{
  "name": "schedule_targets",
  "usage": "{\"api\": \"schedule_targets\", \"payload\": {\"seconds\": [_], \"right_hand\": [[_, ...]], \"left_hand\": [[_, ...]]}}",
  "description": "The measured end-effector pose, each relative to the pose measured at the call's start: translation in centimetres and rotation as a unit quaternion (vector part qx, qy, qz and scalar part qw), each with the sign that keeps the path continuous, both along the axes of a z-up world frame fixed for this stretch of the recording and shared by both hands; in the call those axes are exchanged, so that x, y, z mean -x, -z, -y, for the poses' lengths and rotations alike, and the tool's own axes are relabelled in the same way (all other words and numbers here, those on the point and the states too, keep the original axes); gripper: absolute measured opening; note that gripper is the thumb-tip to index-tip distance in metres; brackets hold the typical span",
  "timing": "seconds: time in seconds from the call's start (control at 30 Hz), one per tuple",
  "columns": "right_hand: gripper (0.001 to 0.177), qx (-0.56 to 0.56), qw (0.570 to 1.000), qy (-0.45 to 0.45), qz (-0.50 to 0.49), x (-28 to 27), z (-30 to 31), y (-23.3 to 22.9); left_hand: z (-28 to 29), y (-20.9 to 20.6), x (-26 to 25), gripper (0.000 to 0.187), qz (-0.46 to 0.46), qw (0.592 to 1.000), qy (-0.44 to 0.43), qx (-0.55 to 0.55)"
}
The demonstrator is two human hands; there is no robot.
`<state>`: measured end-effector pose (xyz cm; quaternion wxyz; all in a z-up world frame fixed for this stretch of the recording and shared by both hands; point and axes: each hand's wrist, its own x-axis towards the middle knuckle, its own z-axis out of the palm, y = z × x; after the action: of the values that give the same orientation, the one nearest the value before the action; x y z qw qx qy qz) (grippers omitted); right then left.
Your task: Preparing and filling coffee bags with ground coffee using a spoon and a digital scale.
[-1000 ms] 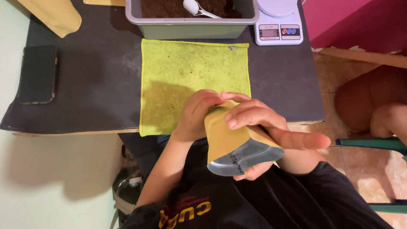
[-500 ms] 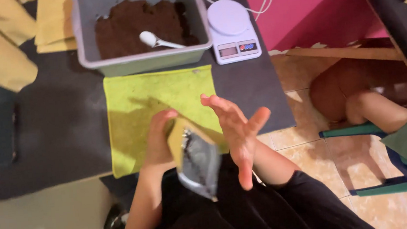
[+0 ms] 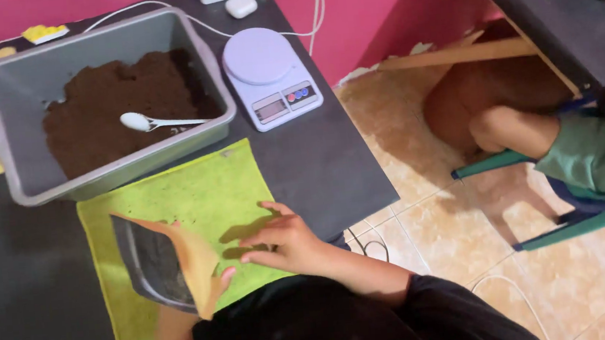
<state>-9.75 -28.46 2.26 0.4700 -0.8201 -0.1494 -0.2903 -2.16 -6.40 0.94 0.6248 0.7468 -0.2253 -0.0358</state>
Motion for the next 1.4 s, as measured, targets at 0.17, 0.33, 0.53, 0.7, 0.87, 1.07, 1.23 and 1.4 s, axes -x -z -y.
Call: {"api": "schedule_targets", "payload": {"seconds": [0.17,0.33,0.53,0.7,0.87,1.07,1.23,1.4], "right_hand": [[0.033,0.023,0.998,-0.017,-0.048,0.4,0.1,-1.6],[0.04,0.093,0.994,-0.03,-0.052,0.3,-0.2,-1.8],[0.055,0.258,0.957,0.013,-0.13,0.5,-0.4,-1.5],[0.052,0.286,0.944,0.014,-0.162,0.7,-0.5,-1.4],[0.051,0.296,0.941,0.015,-0.16,0.8,-0.4,-1.5],[0.05,0.295,0.94,0.004,-0.174,0.9,-0.6,-1.7],[0.05,0.297,0.939,0.004,-0.171,0.9,-0.6,-2.5],[0.071,0.302,0.929,0.01,-0.211,-1.1,0.2,-5.4]], "left_hand": [[-0.2,0.3,-0.3,0.045,0.055,0.997,0.011,-0.058],[-0.8,0.7,-0.4,0.052,0.1,0.989,-0.033,-0.106],[-2.1,5.0,-2.0,0.109,0.186,0.98,-0.042,-0.049],[-2.8,4.4,-0.5,0.101,0.215,0.972,-0.073,-0.059],[-5.0,3.7,-0.8,0.106,0.161,0.983,-0.082,-0.036],[-4.2,1.7,0.1,0.12,0.127,0.989,-0.076,-0.014],[-4.6,2.7,-0.4,0.124,0.123,0.988,-0.081,-0.037],[-4.4,2.1,-1.7,0.126,0.076,0.996,-0.034,0.02]]}}
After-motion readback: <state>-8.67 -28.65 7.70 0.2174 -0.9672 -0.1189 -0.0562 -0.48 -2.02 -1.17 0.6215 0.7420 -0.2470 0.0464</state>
